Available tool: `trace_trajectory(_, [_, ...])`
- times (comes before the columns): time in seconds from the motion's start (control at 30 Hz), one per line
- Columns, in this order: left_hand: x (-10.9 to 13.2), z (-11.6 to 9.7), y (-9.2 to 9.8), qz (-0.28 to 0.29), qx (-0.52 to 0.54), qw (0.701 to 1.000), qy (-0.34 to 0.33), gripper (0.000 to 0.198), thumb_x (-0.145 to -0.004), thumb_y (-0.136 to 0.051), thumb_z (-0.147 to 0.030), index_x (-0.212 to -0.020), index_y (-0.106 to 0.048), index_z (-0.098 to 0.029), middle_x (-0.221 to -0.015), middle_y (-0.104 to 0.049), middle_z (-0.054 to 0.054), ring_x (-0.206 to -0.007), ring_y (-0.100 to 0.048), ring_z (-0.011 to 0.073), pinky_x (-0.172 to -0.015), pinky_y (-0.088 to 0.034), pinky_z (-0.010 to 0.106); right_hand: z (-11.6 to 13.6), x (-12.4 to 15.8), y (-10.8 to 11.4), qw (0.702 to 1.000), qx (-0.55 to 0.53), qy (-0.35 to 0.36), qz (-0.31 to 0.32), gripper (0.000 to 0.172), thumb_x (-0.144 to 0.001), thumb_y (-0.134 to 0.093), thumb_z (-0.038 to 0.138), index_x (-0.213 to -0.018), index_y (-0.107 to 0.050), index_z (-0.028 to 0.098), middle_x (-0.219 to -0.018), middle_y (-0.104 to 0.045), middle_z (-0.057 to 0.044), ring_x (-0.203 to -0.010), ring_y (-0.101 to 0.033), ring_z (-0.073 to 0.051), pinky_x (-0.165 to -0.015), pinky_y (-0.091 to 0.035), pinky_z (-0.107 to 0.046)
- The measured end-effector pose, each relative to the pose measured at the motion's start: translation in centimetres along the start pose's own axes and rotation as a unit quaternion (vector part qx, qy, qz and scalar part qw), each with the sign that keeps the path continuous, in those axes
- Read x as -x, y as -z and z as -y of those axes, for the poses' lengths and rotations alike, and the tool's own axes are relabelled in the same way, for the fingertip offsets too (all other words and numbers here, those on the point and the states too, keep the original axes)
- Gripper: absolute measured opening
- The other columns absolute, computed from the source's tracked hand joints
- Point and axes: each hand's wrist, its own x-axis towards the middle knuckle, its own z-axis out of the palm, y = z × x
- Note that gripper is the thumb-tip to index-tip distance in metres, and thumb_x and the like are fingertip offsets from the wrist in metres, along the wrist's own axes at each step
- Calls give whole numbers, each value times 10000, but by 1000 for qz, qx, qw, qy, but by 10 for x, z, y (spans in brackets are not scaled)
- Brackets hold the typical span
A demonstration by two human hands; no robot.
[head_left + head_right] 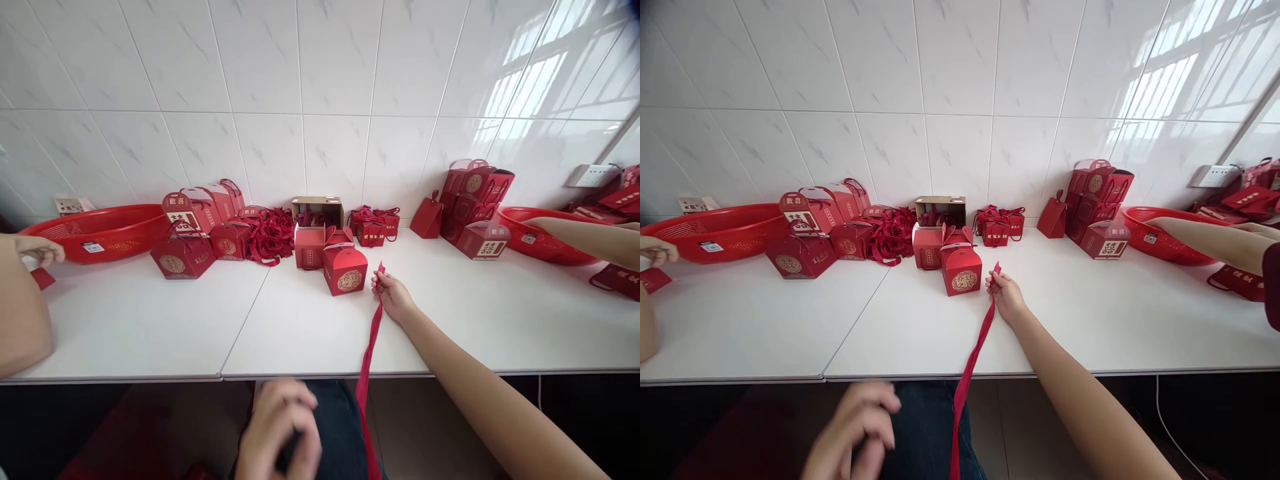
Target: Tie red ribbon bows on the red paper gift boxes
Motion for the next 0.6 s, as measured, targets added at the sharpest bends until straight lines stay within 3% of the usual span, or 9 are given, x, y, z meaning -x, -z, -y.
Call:
trace_trajectory(0.03, [-24, -8, -3, -36, -27, 997, -68, 290, -824, -512, -478, -660, -588, -251, -822, -602, 61, -874, -569, 237, -818, -480, 364, -2, -1, 2, 1000, -6, 2, 2, 146, -693, -730, 253, -762, -627, 176, -646, -632, 5, -589, -588, -93, -572, -483, -201])
trace_trajectory(0.1, [-79, -22, -17, -61, -114, 984, -123, 202, -845, -516, -429, -825, -581, -239, -870, -607, 52, -892, -561, 214, -835, -456, 352, -3, 0, 3, 1000, -14, 6, 3, 167, -694, -734, 259, -800, -627, 186, -672, -646, -1, -614, -601, -103, -599, -492, -212])
trace_trajectory(0.2, [-156, -29, -48, -11, -235, 966, -110, 228, -844, -526, -428, -918, -577, -218, -911, -617, 66, -914, -558, 218, -836, -426, 368, -2, 1, 1, 1000, -21, 10, -9, 207, -678, -753, 279, -807, -608, 204, -706, -667, -7, -654, -625, -123, -652, -504, -241])
trace_trajectory(0.3, [-205, -22, -77, -8, -275, 956, -103, 227, -823, -558, -403, -911, -588, -197, -901, -617, 100, -908, -537, 265, -811, -390, 424, 0, 1, -2, 1000, -22, 9, -18, 239, -659, -763, 331, -769, -600, 195, -703, -672, -24, -655, -631, -141, -658, -501, -264])
trace_trajectory(0.37, [-218, -18, -86, -7, -294, 949, -109, 172, -826, -557, -359, -822, -594, -191, -904, -621, 106, -904, -531, 266, -800, -372, 417, 3, 3, -4, 999, -21, 12, -21, 277, -651, -761, 391, -756, -606, 187, -701, -667, -32, -649, -625, -150, -639, -492, -270])
trace_trajectory(0.43, [-215, -16, -86, -6, -304, 946, -118, 181, -840, -538, -327, -728, -575, -189, -883, -638, 85, -870, -542, 242, -789, -361, 392, 9, 12, -6, 999, -20, 20, -21, 312, -644, -755, 442, -759, -615, 187, -717, -658, -28, -661, -616, -152, -635, -482, -269])
trace_trajectory(0.6, [-158, -23, -63, -27, -325, 934, -147, 233, -855, -516, -330, -672, -543, -189, -793, -662, 40, -857, -544, 233, -805, -310, 396, 29, 73, -14, 997, 17, 63, 40, 274, -713, -708, 443, -689, -601, 192, -727, -601, -3, -713, -560, -138, -702, -464, -268])
